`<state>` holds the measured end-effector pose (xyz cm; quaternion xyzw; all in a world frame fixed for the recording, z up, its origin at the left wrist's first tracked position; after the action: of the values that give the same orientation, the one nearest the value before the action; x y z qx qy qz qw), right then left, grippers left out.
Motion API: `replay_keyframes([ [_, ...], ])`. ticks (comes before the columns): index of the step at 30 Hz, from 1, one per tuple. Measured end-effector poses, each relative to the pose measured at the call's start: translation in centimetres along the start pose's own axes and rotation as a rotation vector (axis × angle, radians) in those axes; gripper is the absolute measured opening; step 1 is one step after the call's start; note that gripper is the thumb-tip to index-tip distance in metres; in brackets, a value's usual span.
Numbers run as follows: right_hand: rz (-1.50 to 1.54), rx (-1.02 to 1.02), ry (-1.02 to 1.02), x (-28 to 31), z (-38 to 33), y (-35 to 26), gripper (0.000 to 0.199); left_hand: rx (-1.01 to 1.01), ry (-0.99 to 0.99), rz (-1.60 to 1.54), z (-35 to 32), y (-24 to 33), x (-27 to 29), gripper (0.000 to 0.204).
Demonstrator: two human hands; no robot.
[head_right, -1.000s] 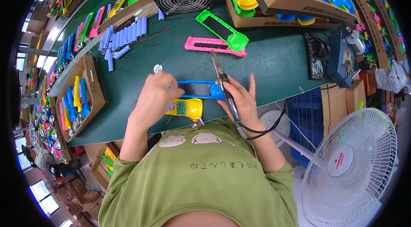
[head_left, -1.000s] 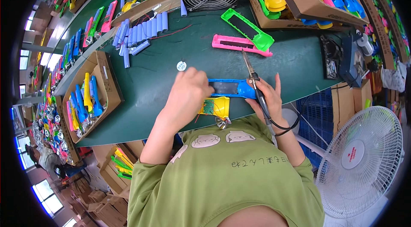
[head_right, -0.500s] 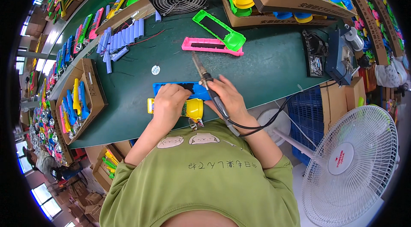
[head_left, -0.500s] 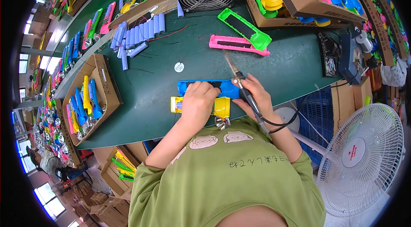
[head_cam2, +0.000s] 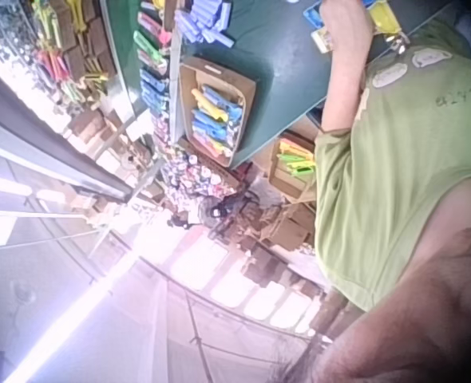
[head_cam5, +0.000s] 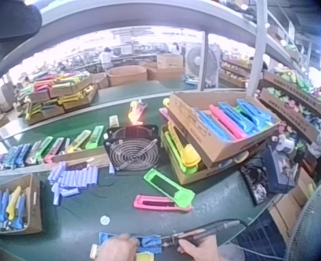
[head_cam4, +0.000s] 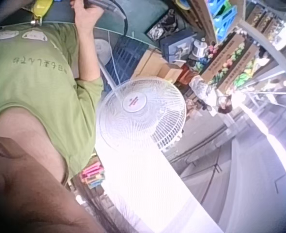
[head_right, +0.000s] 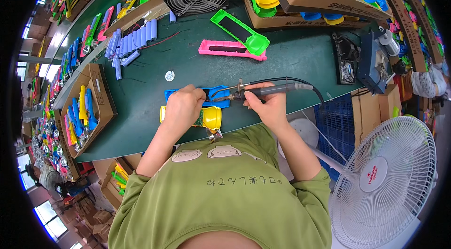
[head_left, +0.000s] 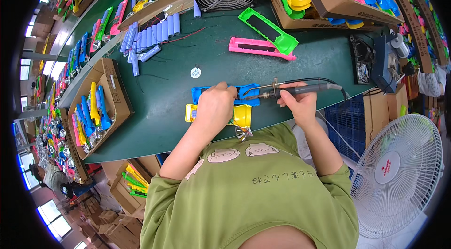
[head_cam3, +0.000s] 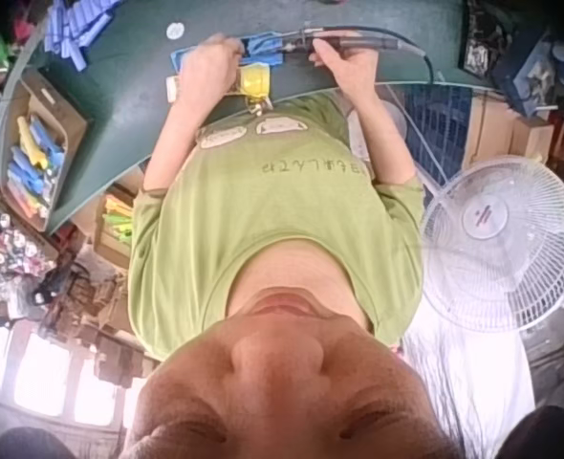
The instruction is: The person solders internal components inside flashlight casings using a soldering iron, fits the plastic parts together by hand, and places the assembled flashlights onto the conveyor track.
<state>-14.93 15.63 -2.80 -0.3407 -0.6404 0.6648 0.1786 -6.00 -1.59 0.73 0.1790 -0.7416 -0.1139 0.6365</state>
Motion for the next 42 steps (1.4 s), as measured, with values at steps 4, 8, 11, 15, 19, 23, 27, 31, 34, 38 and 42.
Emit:
replay_keyframes([
  [4, 0.019, 0.006, -0.008, -0.3, 0.3, 0.9, 0.015, 0.001, -0.023, 0.023, 0.1, 0.0, -0.1, 0.002],
  [8, 0.021, -0.013, -0.003, -0.5, 0.5, 1.4, 0.015, 0.003, -0.035, 0.030, 0.4, 0.0, -0.1, 0.002],
  [11, 0.013, -0.007, -0.001, -0.7, 0.4, 1.5, 0.015, 0.009, -0.043, 0.032, 0.2, 0.0, 0.0, 0.002],
  [15, 0.036, -0.009, 0.004, -0.7, 0.3, 1.6, 0.016, 0.008, -0.050, 0.046, 0.4, 0.0, -0.1, 0.002],
  [19, -0.014, -0.007, 0.008, -0.8, -0.3, 1.2, 0.016, 0.009, -0.053, 0.073, 0.5, 0.1, -0.1, 0.002],
  [23, -0.034, 0.136, 0.052, -1.2, -1.8, -0.1, 0.016, 0.016, -0.057, 0.083, 0.5, 0.0, -0.3, 0.002],
  [27, -0.388, 0.277, -0.007, -3.4, -3.1, -1.8, 0.029, 0.024, -0.067, 0.085, 0.5, 0.1, -0.3, 0.003],
  [31, -0.680, 0.206, -0.263, -6.6, -0.7, -1.5, 0.058, 0.023, -0.074, 0.083, 0.6, 0.0, -0.4, 0.003],
  [34, -0.664, 0.306, -0.283, -7.0, -0.6, 0.9, 0.067, 0.020, -0.075, 0.097, 0.7, -0.1, -0.3, 0.003],
  [38, -0.710, 0.337, -0.283, -6.9, 0.1, 1.9, 0.057, 0.007, -0.064, 0.084, 0.5, -0.1, 0.1, 0.004],
  [42, -0.722, 0.270, -0.298, -7.2, 0.7, 2.3, 0.046, -0.042, -0.074, 0.064, -0.5, -0.2, 0.2, 0.013],
])
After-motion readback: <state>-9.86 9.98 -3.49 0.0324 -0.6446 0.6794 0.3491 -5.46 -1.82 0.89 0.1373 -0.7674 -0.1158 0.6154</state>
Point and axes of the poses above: each hand's wrist, its own z-axis towards the middle knuckle, its own x-axis out of the back of the hand, y = z × x, the point moved 6 cm from there along z, towards the middle knuckle, and after that the axes turned 15 degrees about -y, right-handed, at the moved point
